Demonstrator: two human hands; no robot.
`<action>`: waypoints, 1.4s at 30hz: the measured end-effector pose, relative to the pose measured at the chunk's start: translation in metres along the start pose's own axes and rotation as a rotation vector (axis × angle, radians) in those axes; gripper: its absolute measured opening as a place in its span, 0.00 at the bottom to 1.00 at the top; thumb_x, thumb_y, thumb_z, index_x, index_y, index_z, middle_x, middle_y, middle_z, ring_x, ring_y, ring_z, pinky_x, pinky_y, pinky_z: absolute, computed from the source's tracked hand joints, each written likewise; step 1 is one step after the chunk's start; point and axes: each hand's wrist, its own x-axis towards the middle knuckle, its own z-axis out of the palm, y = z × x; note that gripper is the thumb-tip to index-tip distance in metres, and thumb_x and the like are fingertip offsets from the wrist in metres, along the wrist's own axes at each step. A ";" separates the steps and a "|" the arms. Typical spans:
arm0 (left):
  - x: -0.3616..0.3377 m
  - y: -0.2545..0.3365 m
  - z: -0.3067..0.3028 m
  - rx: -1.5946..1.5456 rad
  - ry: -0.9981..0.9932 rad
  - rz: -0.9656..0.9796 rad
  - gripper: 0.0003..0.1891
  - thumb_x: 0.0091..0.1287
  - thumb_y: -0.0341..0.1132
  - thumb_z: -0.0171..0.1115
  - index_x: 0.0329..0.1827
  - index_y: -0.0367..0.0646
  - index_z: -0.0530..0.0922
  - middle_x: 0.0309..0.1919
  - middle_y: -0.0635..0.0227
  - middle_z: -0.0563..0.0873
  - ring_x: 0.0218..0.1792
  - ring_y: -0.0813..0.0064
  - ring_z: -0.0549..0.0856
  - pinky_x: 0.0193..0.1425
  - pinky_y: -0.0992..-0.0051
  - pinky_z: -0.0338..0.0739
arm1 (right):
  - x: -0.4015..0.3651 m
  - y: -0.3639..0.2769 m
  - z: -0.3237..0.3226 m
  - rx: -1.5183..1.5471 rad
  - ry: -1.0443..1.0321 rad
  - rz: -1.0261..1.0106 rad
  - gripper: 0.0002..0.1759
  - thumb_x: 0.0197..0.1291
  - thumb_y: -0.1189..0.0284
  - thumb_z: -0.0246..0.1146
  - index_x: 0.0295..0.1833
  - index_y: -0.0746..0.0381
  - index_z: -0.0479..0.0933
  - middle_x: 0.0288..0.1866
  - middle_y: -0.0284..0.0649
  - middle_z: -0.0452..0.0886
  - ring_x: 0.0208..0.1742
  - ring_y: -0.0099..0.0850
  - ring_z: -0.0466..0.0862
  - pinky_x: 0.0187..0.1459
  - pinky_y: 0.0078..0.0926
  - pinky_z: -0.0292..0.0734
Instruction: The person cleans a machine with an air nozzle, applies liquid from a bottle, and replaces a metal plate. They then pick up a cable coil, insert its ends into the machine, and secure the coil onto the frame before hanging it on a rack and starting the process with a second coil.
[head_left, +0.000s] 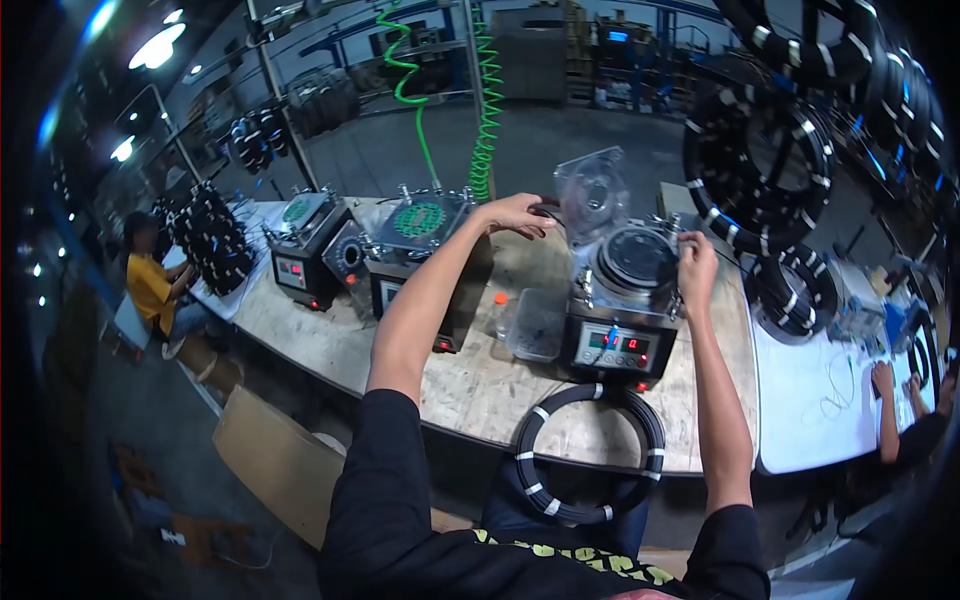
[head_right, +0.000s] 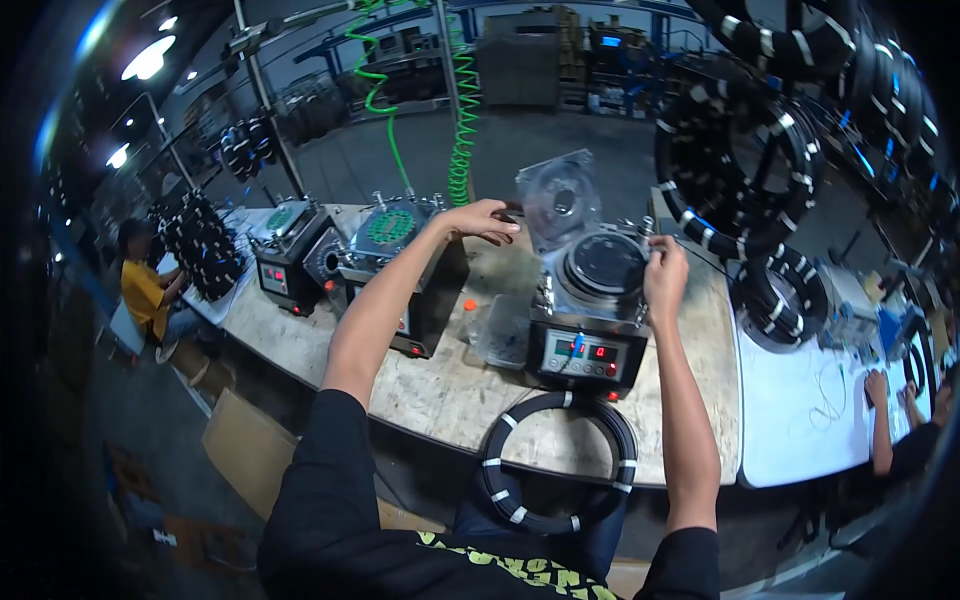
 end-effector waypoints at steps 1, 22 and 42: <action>-0.003 -0.004 -0.021 0.028 -0.004 -0.023 0.26 0.73 0.41 0.72 0.68 0.38 0.79 0.46 0.64 0.89 0.42 0.75 0.90 0.46 0.73 0.88 | 0.000 -0.004 -0.001 0.023 0.007 0.002 0.11 0.67 0.81 0.56 0.48 0.67 0.84 0.42 0.55 0.85 0.39 0.48 0.85 0.44 0.43 0.77; 0.046 -0.091 -0.177 0.463 0.611 -0.160 0.32 0.72 0.56 0.65 0.76 0.54 0.77 0.75 0.53 0.77 0.76 0.50 0.75 0.79 0.58 0.67 | 0.000 -0.015 -0.004 0.056 -0.036 0.033 0.09 0.69 0.84 0.54 0.44 0.72 0.81 0.39 0.49 0.84 0.36 0.35 0.81 0.42 0.33 0.74; -0.108 0.161 0.019 -0.156 0.148 0.180 0.24 0.82 0.42 0.58 0.73 0.35 0.76 0.57 0.57 0.85 0.48 0.71 0.92 0.58 0.78 0.91 | 0.020 -0.138 -0.024 0.548 -1.044 0.155 0.41 0.72 0.45 0.66 0.81 0.56 0.68 0.62 0.45 0.83 0.49 0.33 0.88 0.55 0.31 0.86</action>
